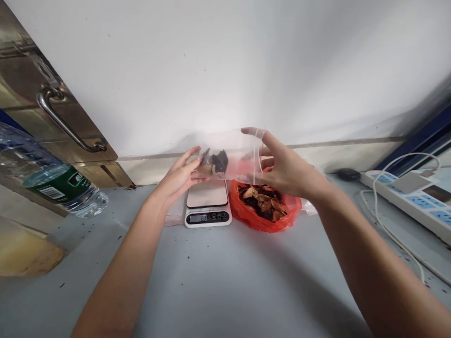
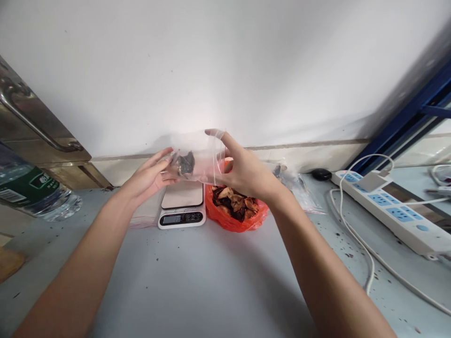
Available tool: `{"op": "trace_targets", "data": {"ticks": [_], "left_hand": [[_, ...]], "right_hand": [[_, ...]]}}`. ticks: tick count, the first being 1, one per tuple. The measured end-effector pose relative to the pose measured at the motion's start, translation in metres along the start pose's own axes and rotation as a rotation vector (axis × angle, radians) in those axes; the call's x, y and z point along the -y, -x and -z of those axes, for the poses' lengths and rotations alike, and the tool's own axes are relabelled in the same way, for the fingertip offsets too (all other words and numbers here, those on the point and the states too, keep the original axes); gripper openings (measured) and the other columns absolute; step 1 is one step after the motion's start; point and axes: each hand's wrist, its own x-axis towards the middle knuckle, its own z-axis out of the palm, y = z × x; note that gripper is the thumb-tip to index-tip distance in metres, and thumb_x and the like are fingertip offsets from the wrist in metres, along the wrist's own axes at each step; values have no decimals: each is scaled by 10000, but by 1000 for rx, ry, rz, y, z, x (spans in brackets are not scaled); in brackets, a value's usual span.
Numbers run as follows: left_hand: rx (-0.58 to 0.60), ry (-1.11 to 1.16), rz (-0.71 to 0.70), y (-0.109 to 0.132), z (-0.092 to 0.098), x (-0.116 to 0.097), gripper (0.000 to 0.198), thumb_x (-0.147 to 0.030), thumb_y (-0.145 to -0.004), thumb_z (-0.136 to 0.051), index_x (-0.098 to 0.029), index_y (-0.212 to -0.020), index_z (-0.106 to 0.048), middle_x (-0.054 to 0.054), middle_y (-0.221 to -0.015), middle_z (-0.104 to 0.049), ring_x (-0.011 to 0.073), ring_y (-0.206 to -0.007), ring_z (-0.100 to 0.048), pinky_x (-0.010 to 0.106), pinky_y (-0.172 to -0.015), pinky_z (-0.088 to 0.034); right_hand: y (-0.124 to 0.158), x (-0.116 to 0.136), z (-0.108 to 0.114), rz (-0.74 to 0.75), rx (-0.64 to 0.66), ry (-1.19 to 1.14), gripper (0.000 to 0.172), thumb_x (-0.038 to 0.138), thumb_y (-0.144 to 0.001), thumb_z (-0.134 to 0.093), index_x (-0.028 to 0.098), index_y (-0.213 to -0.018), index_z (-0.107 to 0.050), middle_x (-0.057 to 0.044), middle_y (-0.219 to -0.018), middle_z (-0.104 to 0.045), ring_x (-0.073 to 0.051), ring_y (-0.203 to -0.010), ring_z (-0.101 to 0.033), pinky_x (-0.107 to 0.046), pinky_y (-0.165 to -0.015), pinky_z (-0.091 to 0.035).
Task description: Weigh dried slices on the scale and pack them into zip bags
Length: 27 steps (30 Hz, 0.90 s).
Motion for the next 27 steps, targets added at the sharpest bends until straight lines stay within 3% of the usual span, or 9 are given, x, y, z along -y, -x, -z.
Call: {"op": "trace_targets", "data": {"ticks": [3,6,9,15,17,19,22,24,27], "left_hand": [[33,114,-31,-3,-8,0,380,-47,-900,-711,-141,-1264,-659,52,-911,-762,162,-767,-750,311,-812,-620],[-13,43,-113,-6,-19,2,261,-100,-848,-797,-126,-1103,-745,53,-883,-780,163,-756,-749,295,-775,-616],[-7,-57,-221,-7,-32,6,152,-244,-854,-828,-134,-957,-811,64,-800,-794,198,-742,-762,344,-802,-624],[86,-154,-436,-2,-59,11,162,-345,-858,-849,-199,-926,-852,74,-1096,-823,261,-1175,-735,409,-1115,-528],[101,-161,-508,1,-64,10,119,-318,-885,-826,-221,-947,-853,50,-1101,-823,252,-1188,-732,398,-1131,-522],[123,-138,-567,3,-66,9,93,-298,-898,-814,-237,-956,-853,32,-1103,-822,243,-1178,-737,389,-1126,-529],[123,-72,-602,3,-65,7,121,-340,-885,-828,-245,-954,-856,29,-1117,-820,253,-1191,-731,400,-1113,-539],[101,-15,-589,3,-63,5,166,-388,-873,-835,-250,-964,-856,35,-1135,-816,263,-1202,-724,410,-1093,-547],[51,21,-548,2,-54,-1,211,-414,-894,-804,-243,-1011,-843,59,-1166,-801,257,-1177,-727,390,-1024,-567]], "right_hand": [[3,-7,23,-6,36,65,749,466,-768,-751,285,-1463,-538,-56,-978,-712,-235,-846,-658,-377,-751,-558],[11,-11,52,-103,247,219,376,574,-800,-680,227,-932,-738,-42,-800,-672,-203,-730,-623,-330,-654,-512],[20,-13,75,-234,445,370,551,719,-803,-604,215,-581,-586,-21,-619,-556,-164,-598,-523,-305,-557,-425],[24,-19,83,-293,399,500,579,752,-840,-542,233,-585,-572,-30,-640,-577,-175,-599,-523,-316,-550,-402],[22,-20,81,-323,349,561,526,719,-826,-582,239,-612,-604,-34,-647,-607,-181,-587,-537,-323,-537,-408],[19,-21,78,-341,280,557,451,687,-770,-663,240,-788,-719,-59,-756,-706,-214,-639,-616,-343,-556,-466],[15,-21,70,-299,184,478,628,642,-673,-760,225,-1143,-760,-116,-1026,-785,-272,-801,-716,-378,-642,-556],[12,-20,63,-247,166,442,611,598,-664,-771,233,-1153,-775,-106,-1048,-790,-275,-843,-724,-378,-685,-567],[6,-19,51,-188,101,308,385,529,-738,-731,241,-982,-811,-66,-947,-794,-250,-845,-715,-365,-735,-556]]}}
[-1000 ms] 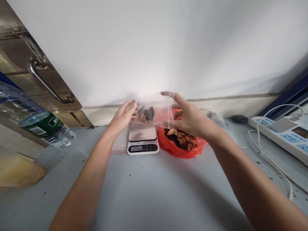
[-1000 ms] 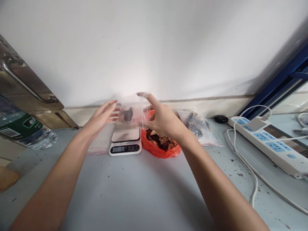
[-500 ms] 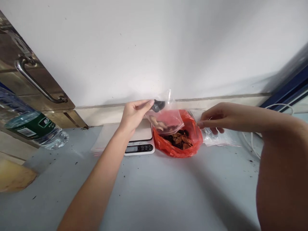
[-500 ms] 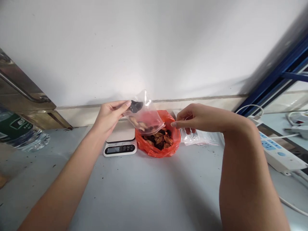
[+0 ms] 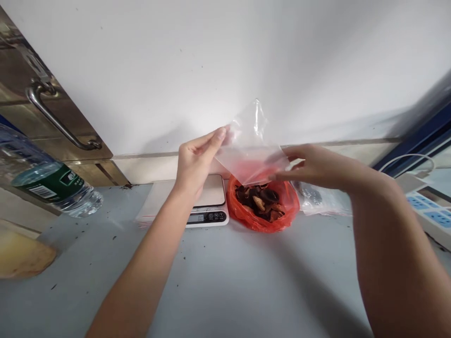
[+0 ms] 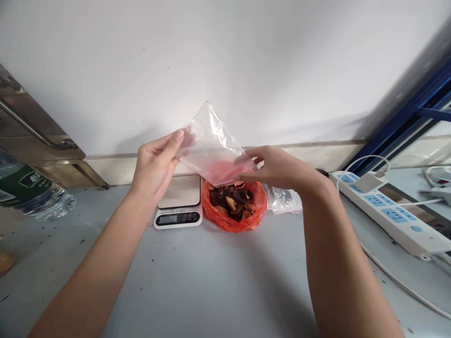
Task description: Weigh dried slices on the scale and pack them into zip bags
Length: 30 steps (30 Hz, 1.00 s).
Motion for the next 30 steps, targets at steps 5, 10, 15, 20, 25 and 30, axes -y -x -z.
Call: {"op": "trace_targets", "data": {"ticks": [5,10,15,20,25,30], "left_hand": [[46,-159,198,-5,28,-13,336,-368,-872,-790,-214,-1170,-776,59,-1039,-784,181,-900,-745,277,-766,-579],[81,-378,169,-5,49,-11,384,-486,-860,-799,-153,-685,-724,58,-777,-741,131,-695,-656,242,-655,-506],[-133,-417,25,-5,55,-3,350,-388,-893,-772,-165,-639,-681,-6,-553,-633,102,-497,-577,219,-526,-462],[-198,-404,97,-5,81,-11,460,-391,-913,-751,-169,-536,-611,-20,-463,-555,74,-421,-501,200,-476,-420],[57,-449,317,3,138,-35,336,-425,-712,-900,-177,-899,-771,19,-637,-720,149,-603,-676,230,-594,-517],[2,-757,815,16,195,-39,250,-446,-784,-809,-213,-831,-729,42,-748,-764,184,-654,-725,246,-610,-553]], "right_hand": [[-7,6,-15,-3,-83,-282,299,499,-779,-771,201,-762,-750,-67,-781,-743,-206,-729,-668,-333,-634,-507],[-8,27,-30,-1,14,-506,386,536,-682,-861,191,-732,-694,-28,-709,-678,-165,-633,-604,-313,-579,-482],[-11,47,-48,-59,17,-730,520,537,-499,-969,198,-699,-628,24,-658,-601,-121,-600,-547,-276,-558,-467],[-21,51,-65,-82,-70,-719,511,583,-582,-917,203,-670,-587,49,-575,-523,-89,-516,-445,-264,-495,-383],[-36,73,-87,-21,-215,-579,351,470,-724,-821,208,-657,-597,10,-587,-588,-133,-552,-520,-283,-544,-416],[-45,116,-127,381,-422,-201,151,291,-919,-610,214,-805,-672,-46,-774,-703,-177,-687,-616,-298,-668,-469]]}}
